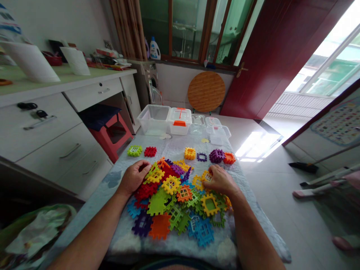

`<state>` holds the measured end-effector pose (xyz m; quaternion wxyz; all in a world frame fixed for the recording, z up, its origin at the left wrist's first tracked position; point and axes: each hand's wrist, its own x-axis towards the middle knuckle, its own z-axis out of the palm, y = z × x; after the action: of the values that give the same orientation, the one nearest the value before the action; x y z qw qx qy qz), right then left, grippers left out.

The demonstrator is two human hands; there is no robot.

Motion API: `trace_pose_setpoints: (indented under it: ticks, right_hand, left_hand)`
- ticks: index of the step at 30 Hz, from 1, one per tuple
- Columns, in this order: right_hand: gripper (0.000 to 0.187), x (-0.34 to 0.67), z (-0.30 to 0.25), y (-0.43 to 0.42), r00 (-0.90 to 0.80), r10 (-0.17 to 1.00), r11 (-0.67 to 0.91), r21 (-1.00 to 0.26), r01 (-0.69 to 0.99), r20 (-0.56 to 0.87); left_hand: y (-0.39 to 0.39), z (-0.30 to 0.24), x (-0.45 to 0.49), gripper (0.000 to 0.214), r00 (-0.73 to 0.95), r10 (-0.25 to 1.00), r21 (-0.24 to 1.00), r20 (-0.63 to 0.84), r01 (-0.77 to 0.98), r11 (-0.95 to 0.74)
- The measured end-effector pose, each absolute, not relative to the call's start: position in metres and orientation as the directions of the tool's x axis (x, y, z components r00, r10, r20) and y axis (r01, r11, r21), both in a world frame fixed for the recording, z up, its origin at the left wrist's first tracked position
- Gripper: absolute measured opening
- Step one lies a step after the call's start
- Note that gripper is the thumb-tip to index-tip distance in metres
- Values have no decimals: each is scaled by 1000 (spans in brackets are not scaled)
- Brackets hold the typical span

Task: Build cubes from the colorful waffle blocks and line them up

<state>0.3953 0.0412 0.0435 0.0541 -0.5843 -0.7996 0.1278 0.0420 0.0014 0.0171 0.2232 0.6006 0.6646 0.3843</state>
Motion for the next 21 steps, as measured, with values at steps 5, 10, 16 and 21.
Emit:
trace_pose_setpoints:
  ticks: [5, 10, 16, 21]
  right_hand:
    - [39, 400, 47, 44, -249, 968, 234, -287, 929, -16]
    - [45, 404, 44, 48, -250, 967, 231, -272, 934, -36]
    - [40, 403, 45, 48, -254, 966, 230, -274, 934, -55]
    - [34, 401, 51, 46, -262, 965, 246, -274, 930, -24]
  left_hand:
    - [1, 16, 41, 33, -176, 969, 782, 172, 623, -25]
    - [2, 14, 41, 33, -177, 970, 785, 167, 619, -22]
    - [2, 16, 41, 33, -173, 971, 786, 163, 618, -22]
    - [1, 17, 41, 33, -175, 970, 782, 166, 623, -21]
